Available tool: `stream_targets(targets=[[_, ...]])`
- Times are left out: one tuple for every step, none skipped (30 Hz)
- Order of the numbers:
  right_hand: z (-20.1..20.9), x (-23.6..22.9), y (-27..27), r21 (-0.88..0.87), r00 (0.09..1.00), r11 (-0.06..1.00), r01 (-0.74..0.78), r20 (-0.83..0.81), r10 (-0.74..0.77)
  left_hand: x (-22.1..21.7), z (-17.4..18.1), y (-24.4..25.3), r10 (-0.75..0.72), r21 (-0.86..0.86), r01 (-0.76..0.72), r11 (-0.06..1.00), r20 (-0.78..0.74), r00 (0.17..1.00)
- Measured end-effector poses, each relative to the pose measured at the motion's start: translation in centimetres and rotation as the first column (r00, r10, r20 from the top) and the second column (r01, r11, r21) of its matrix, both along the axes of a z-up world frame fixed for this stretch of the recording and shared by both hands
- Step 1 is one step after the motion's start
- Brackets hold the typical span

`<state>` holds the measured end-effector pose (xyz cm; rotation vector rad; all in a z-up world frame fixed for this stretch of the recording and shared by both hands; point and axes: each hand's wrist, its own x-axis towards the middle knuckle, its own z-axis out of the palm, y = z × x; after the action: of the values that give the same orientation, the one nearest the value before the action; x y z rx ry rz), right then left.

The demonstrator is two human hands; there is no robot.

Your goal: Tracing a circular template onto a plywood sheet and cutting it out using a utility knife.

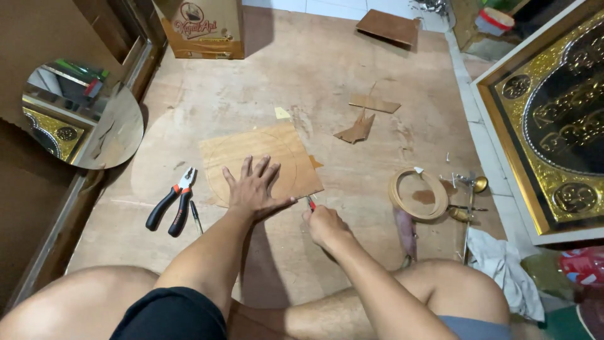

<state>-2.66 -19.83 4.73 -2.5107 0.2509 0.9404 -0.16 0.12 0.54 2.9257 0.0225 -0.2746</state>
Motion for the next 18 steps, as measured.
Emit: stream_targets(targets=[[-0.2,-0.1,-0.5,-0.002,1.0,1.0,0.001,0.008,-0.001,0.5,0.1,-0.1,-0.001,-0.002,0.001,1.0,0.008,1.0],[-0.5,-0.8,-0.9,0.006,1.0,1.0,-0.014,0.017,0.014,0.2,0.1,-0.1,-0.014,0.005,0.014,1.0,-0.026,1.0],[-0.9,-1.5,-1.3,0.014,0.999,1.0,-0.028,0.025,0.028,0.0,0.0,-0.1,-0.027,0.012,0.028,1.0,-0.06,0.998],[-2.1,-1.0,-2.0,0.018,0.999,0.999,-0.033,0.036,0.033,0.5,-0.4,0.1,-0.022,0.017,0.023,1.0,-0.05,0.999],[-3.3,-0.4,-2.6,0.006,0.995,0.997,-0.082,0.055,0.081,1.0,-0.8,0.2,-0.041,0.024,0.043,0.999,-0.097,0.994],[-4.8,-0.7,-3.5,-0.004,0.99,0.992,-0.128,0.064,0.128,0.7,-1.5,0.1,-0.061,0.032,0.066,0.997,-0.155,0.986],[-4.3,-0.9,-4.5,0.003,0.989,0.991,-0.131,0.064,0.13,1.2,-1.4,0.2,-0.056,0.038,0.063,0.997,-0.156,0.986],[-4.0,-0.5,-4.6,-0.098,0.973,0.971,-0.218,0.058,0.224,2.1,-1.1,1.2,-0.072,-0.012,0.072,0.997,-0.225,0.972],[-3.6,0.0,-4.8,-0.197,0.948,0.933,-0.3,0.046,0.315,3.1,-0.9,2.2,-0.091,-0.063,0.076,0.995,-0.291,0.952],[-1.3,0.3,-4.6,-0.191,0.946,0.934,-0.304,0.057,0.319,3.9,-1.8,3.0,-0.083,-0.053,0.071,0.996,-0.283,0.955],[0.9,0.5,-4.5,-0.263,0.939,0.911,-0.317,0.044,0.34,4.8,-2.7,3.8,0.029,-0.109,-0.061,0.992,-0.276,0.961],[3.0,0.2,-4.6,-0.334,0.934,0.883,-0.331,0.015,0.356,5.0,-3.9,4.5,0.135,-0.167,-0.188,0.968,-0.289,0.948],[1.8,1.5,-4.8,-0.328,0.934,0.883,-0.336,0.01,0.358,3.4,-2.9,4.3,0.138,-0.161,-0.192,0.968,-0.294,0.946],[0.6,3.1,-4.9,-0.267,0.923,0.91,-0.317,0.131,0.361,2.3,-1.6,4.3,0.383,-0.328,-0.477,0.815,-0.314,0.869],[-0.5,4.7,-5.0,-0.203,0.902,0.93,-0.306,0.25,0.351,1.1,-0.4,4.2,0.582,-0.469,-0.689,0.553,-0.373,0.722],[-2.1,5.7,-4.5,-0.198,0.902,0.931,-0.308,0.25,0.351,1.8,-3.6,4.5,0.586,-0.465,-0.691,0.554,-0.372,0.72],[-3.7,6.7,-4.0,-0.074,0.903,0.946,-0.316,0.283,0.324,2.5,-6.8,4.8,0.691,-0.474,-0.775,0.417,-0.389,0.609],[-5.1,8.0,-3.7,0.047,0.903,0.946,-0.322,0.317,0.291,3.6,-9.9,5.1,0.775,-0.486,-0.832,0.267,-0.405,0.486]])
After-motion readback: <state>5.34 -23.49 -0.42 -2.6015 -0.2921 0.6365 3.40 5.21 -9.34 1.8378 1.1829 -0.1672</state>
